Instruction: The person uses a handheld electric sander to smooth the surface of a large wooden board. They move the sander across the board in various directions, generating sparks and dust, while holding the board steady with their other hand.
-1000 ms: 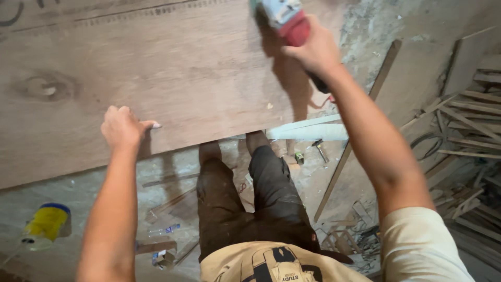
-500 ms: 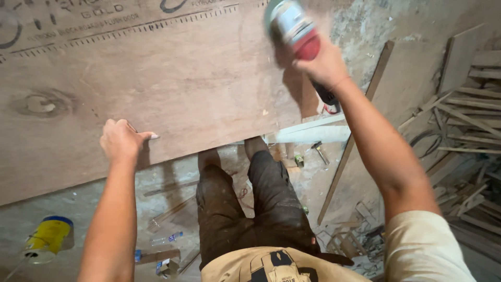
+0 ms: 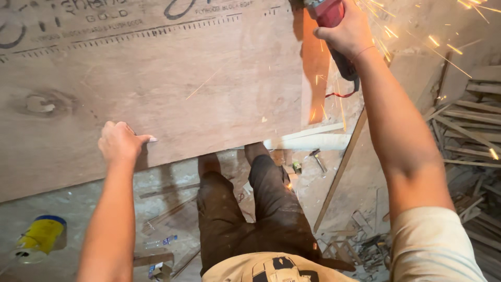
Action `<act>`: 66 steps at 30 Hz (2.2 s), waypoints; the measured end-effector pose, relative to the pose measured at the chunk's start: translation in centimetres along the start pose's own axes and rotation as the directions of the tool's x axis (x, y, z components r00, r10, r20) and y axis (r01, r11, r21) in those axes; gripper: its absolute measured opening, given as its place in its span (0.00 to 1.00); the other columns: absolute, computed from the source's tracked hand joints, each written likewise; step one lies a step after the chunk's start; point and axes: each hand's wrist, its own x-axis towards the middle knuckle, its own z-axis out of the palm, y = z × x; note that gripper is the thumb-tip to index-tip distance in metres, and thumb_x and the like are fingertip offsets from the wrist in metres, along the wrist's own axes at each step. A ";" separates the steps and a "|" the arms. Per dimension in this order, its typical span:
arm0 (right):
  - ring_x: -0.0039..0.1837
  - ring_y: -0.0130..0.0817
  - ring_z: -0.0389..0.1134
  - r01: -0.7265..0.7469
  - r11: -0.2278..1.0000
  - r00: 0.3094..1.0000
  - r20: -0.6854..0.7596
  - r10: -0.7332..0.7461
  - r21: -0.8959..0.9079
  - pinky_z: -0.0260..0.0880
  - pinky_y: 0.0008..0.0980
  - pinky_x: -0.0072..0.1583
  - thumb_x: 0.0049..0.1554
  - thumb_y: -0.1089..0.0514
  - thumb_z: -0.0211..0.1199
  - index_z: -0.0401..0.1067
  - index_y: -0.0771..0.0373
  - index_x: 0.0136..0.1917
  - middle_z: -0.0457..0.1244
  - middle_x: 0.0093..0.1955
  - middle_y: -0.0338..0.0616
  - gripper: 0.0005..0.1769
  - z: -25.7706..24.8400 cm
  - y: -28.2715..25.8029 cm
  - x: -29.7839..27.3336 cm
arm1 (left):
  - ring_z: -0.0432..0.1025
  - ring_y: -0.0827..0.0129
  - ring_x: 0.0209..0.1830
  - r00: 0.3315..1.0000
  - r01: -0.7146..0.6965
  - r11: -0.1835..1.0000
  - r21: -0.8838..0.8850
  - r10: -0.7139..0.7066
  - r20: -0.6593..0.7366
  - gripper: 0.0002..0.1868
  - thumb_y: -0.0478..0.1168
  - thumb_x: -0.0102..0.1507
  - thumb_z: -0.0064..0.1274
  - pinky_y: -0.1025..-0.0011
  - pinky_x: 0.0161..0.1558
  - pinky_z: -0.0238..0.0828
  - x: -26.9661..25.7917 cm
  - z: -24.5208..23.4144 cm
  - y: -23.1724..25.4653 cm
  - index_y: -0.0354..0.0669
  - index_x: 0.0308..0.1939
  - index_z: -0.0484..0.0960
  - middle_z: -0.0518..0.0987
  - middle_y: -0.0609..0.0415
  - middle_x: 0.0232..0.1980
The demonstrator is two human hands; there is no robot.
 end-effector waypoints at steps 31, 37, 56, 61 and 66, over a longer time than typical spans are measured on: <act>0.47 0.37 0.71 -0.133 0.982 0.991 0.024 0.131 0.131 0.74 0.36 0.51 0.47 0.49 0.74 0.68 0.65 0.61 0.69 0.50 0.48 0.33 0.8 1.1 -0.7 | 0.73 0.48 0.51 0.999 0.036 0.998 -0.046 -0.035 0.027 0.30 0.62 0.44 0.76 0.53 0.48 0.71 0.0 -0.4 0.1 0.40 0.32 0.86 0.78 0.43 0.49; 0.55 0.48 0.72 -0.043 0.992 0.997 0.051 0.049 -0.121 0.71 0.42 0.57 0.46 0.51 0.75 0.71 0.63 0.64 0.70 0.54 0.54 0.34 1.4 1.5 -4.9 | 0.73 0.49 0.51 1.000 0.000 0.999 -0.043 -0.001 -0.023 0.30 0.62 0.43 0.76 0.54 0.48 0.70 -0.2 0.0 -0.2 0.42 0.32 0.86 0.78 0.45 0.47; 0.37 0.31 0.65 -0.059 0.996 0.986 0.151 0.069 -0.073 0.66 0.36 0.39 0.55 0.53 0.70 0.70 0.66 0.43 0.63 0.37 0.41 0.15 -3.6 -2.1 6.6 | 0.73 0.49 0.51 0.999 0.034 0.999 -0.011 -0.034 0.013 0.30 0.63 0.44 0.75 0.55 0.48 0.71 0.0 -0.5 0.3 0.42 0.31 0.87 0.78 0.44 0.47; 0.32 0.25 0.64 -0.044 0.999 0.992 0.115 0.043 0.000 0.64 0.31 0.35 0.55 0.55 0.70 0.69 0.63 0.38 0.62 0.31 0.36 0.13 -3.2 -2.0 7.5 | 0.73 0.49 0.51 0.999 0.030 0.999 -0.027 -0.031 -0.018 0.30 0.63 0.44 0.75 0.54 0.48 0.70 -0.2 -0.3 0.0 0.41 0.33 0.87 0.78 0.44 0.48; 0.35 0.24 0.69 0.053 0.999 0.999 -0.006 -0.053 0.007 0.70 0.29 0.38 0.52 0.57 0.74 0.72 0.64 0.42 0.67 0.35 0.38 0.13 -3.2 -0.6 6.4 | 0.73 0.49 0.51 0.999 0.025 1.000 -0.018 -0.025 -0.025 0.31 0.63 0.43 0.75 0.54 0.48 0.70 0.0 0.0 0.2 0.40 0.33 0.87 0.79 0.44 0.47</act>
